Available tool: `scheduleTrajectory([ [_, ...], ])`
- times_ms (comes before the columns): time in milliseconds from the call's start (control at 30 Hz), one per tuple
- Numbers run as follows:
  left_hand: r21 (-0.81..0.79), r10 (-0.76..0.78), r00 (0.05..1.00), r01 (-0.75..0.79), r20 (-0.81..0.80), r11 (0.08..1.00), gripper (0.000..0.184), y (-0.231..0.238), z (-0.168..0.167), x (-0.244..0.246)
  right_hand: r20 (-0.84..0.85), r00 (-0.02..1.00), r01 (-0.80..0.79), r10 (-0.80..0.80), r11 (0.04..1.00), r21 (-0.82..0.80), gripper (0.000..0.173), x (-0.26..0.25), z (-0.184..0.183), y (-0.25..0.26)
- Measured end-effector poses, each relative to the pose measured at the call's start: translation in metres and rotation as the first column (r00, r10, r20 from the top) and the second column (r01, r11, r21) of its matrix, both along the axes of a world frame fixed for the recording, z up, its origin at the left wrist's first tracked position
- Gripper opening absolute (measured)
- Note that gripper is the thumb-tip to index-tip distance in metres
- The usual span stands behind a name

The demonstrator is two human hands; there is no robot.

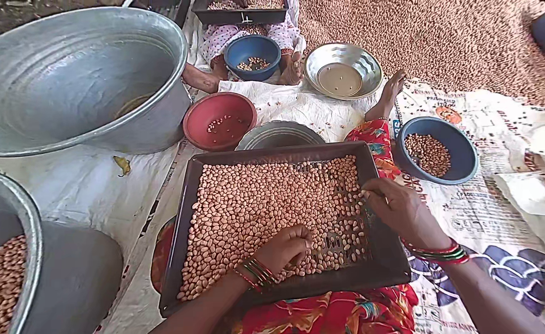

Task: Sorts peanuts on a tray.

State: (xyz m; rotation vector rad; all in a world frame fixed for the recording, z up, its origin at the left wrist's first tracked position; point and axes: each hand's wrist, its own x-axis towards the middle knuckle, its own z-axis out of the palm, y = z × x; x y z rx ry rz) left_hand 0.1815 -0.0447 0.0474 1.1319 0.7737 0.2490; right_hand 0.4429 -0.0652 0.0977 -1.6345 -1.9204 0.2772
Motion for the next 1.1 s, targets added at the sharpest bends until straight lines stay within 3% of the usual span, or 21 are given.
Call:
scheduleTrajectory([
  [67,-0.271,0.105,0.988,-0.072,0.111,0.960,0.025,0.002,-0.003,0.011,-0.005,0.986,-0.168,0.168,0.985,0.033,0.021,-0.031,-0.007,-0.011],
  [133,-0.399,0.170,0.985,-0.152,0.008,0.904,0.037,0.002,-0.001,0.022,0.031,0.945,-0.326,0.325,0.945,0.019,0.022,-0.057,-0.016,-0.019],
  [200,-0.451,0.221,0.975,-0.212,-0.034,0.867,0.044,0.000,-0.004,0.028,0.093,0.929,-0.359,0.358,0.933,-0.008,0.025,-0.065,-0.020,-0.014],
  [333,-0.466,0.362,0.930,-0.344,-0.054,0.815,0.038,-0.001,-0.006,0.028,0.165,0.984,-0.049,0.063,0.995,-0.088,0.023,-0.024,-0.015,0.034],
  [433,-0.445,0.461,0.872,-0.482,-0.162,0.755,0.038,0.003,0.000,0.032,0.254,0.966,0.104,-0.043,0.968,-0.231,0.023,0.006,-0.013,0.067],
  [500,-0.437,0.413,0.879,-0.476,-0.237,0.763,0.043,0.003,0.000,0.034,0.408,0.913,0.137,0.004,0.939,-0.315,0.024,0.013,-0.012,0.078],
  [600,-0.427,0.264,0.941,-0.331,-0.211,0.841,0.041,-0.001,-0.004,0.033,0.607,0.777,0.162,0.167,0.879,-0.448,0.023,0.012,-0.017,0.090],
  [700,-0.428,0.264,0.948,-0.317,-0.179,0.846,0.038,0.001,-0.004,0.031,0.695,0.681,0.146,0.230,0.888,-0.437,0.025,0.011,-0.034,0.094],
  [867,-0.448,0.341,0.926,-0.378,-0.165,0.810,0.040,0.003,-0.007,0.028,0.698,0.670,0.077,0.254,0.911,-0.406,0.024,0.019,-0.040,0.097],
  [1000,-0.470,0.355,0.919,-0.394,-0.175,0.789,0.044,0.005,-0.004,0.030,0.597,0.776,0.056,0.204,0.920,-0.387,0.023,0.014,-0.029,0.090],
  [1067,-0.473,0.355,0.914,-0.406,-0.197,0.782,0.045,0.006,-0.004,0.032,0.455,0.850,-0.136,0.267,0.944,-0.300,0.020,-0.003,-0.012,0.076],
  [1100,-0.479,0.343,0.917,-0.398,-0.201,0.782,0.048,0.006,-0.005,0.033,0.356,0.858,-0.262,0.370,0.912,-0.316,0.020,-0.014,0.000,0.068],
])
